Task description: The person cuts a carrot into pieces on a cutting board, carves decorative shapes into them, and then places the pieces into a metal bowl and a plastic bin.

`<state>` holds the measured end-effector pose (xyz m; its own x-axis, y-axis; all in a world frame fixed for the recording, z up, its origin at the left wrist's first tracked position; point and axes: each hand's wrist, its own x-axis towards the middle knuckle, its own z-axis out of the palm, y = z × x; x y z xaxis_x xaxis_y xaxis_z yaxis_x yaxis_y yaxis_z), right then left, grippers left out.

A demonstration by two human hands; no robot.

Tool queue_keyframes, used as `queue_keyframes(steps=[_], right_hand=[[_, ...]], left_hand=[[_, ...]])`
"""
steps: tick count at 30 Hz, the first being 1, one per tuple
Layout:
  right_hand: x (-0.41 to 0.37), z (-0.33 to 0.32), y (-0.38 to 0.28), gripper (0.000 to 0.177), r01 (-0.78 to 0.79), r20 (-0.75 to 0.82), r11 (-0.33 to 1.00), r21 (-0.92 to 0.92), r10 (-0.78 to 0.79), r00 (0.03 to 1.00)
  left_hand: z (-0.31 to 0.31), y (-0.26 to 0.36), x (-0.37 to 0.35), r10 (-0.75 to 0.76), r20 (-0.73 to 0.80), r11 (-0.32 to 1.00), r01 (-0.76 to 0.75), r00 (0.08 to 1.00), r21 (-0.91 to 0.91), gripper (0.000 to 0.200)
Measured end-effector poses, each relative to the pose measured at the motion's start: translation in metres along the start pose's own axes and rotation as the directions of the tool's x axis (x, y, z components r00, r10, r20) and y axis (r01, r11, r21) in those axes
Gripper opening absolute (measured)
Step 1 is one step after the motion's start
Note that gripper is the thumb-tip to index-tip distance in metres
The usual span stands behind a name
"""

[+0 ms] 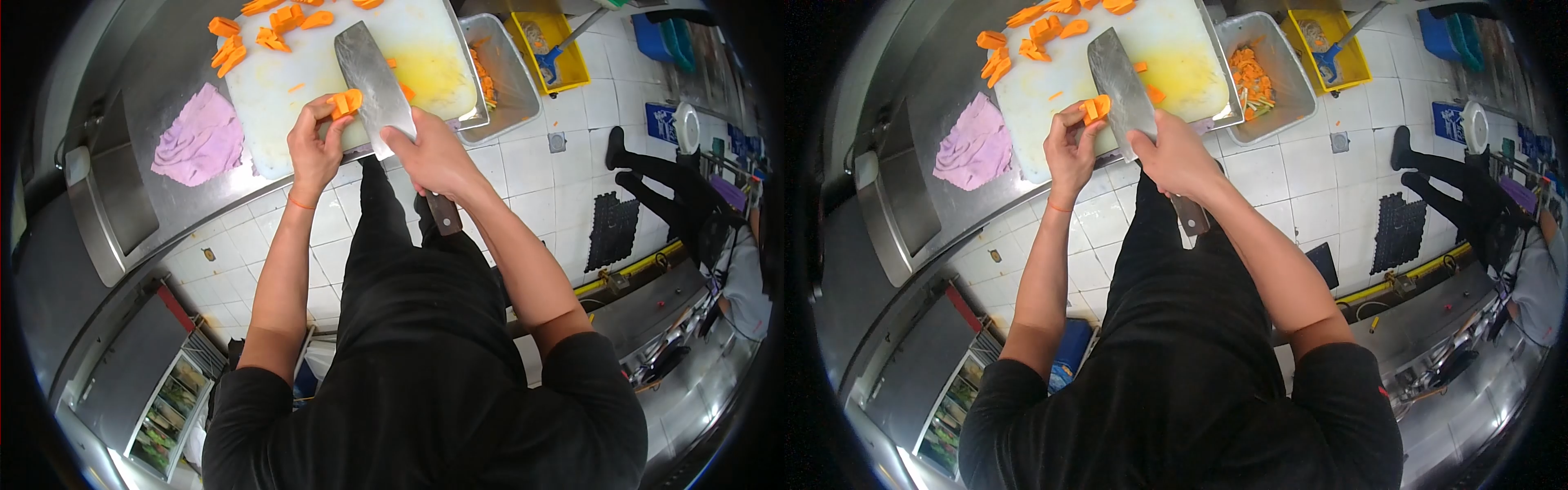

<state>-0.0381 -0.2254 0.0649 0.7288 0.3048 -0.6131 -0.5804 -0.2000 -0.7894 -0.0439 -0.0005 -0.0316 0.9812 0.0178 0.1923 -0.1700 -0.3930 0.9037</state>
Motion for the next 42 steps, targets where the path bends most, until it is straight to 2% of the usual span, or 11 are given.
queue_keyframes(steps=[3, 5, 9, 11, 14, 15, 21, 40, 42], right_hand=[[0.008, 0.007, -0.004, 0.037, -0.042, -0.001, 0.996, -0.078, 0.042, 0.999], [0.011, 0.014, 0.008, 0.039, 0.095, -0.077, 0.976, -0.197, -0.112, 0.991], [-0.009, 0.010, 0.013, 0.040, 0.159, -0.097, 0.963, -0.219, -0.183, 0.978], [-0.018, 0.003, 0.005, 0.041, -0.048, -0.107, 0.989, -0.137, 0.033, 0.994], [-0.014, -0.008, 0.021, 0.042, 0.002, -0.116, 0.991, -0.133, -0.018, 0.993], [-0.021, -0.012, 0.007, 0.042, -0.062, -0.079, 0.996, -0.071, 0.056, 0.995], [-0.027, -0.017, 0.010, 0.040, -0.098, 0.003, 0.994, -0.037, 0.098, 0.995], [-0.031, -0.018, 0.008, 0.036, -0.110, 0.012, 0.994, -0.030, 0.110, 0.994], [-0.027, -0.014, 0.009, 0.034, -0.093, -0.001, 0.996, -0.015, 0.093, 0.996]], left_hand=[[0.000, 0.000, 0.000, -0.015, -0.008, 1.000, 0.015, 1.000, -0.015, 0.025], [0.001, 0.002, 0.001, -0.012, -0.009, 1.000, 0.012, 1.000, -0.016, 0.024], [0.003, 0.000, 0.002, -0.024, -0.020, 0.998, 0.023, 1.000, -0.053, 0.024], [0.003, 0.000, 0.002, -0.023, -0.022, 0.998, 0.022, 0.999, -0.067, 0.024], [0.002, -0.001, 0.002, -0.008, -0.020, 0.997, 0.006, 1.000, -0.072, 0.025], [0.002, -0.002, 0.002, 0.004, -0.012, 0.998, -0.004, 1.000, -0.066, 0.025], [0.001, -0.002, 0.001, 0.010, -0.006, 1.000, -0.010, 1.000, -0.029, 0.025], [0.002, -0.003, 0.000, -0.011, -0.018, 1.000, 0.010, 1.000, -0.020, 0.024], [0.002, -0.003, 0.000, 0.010, -0.019, 0.999, -0.009, 1.000, 0.034, 0.025]])
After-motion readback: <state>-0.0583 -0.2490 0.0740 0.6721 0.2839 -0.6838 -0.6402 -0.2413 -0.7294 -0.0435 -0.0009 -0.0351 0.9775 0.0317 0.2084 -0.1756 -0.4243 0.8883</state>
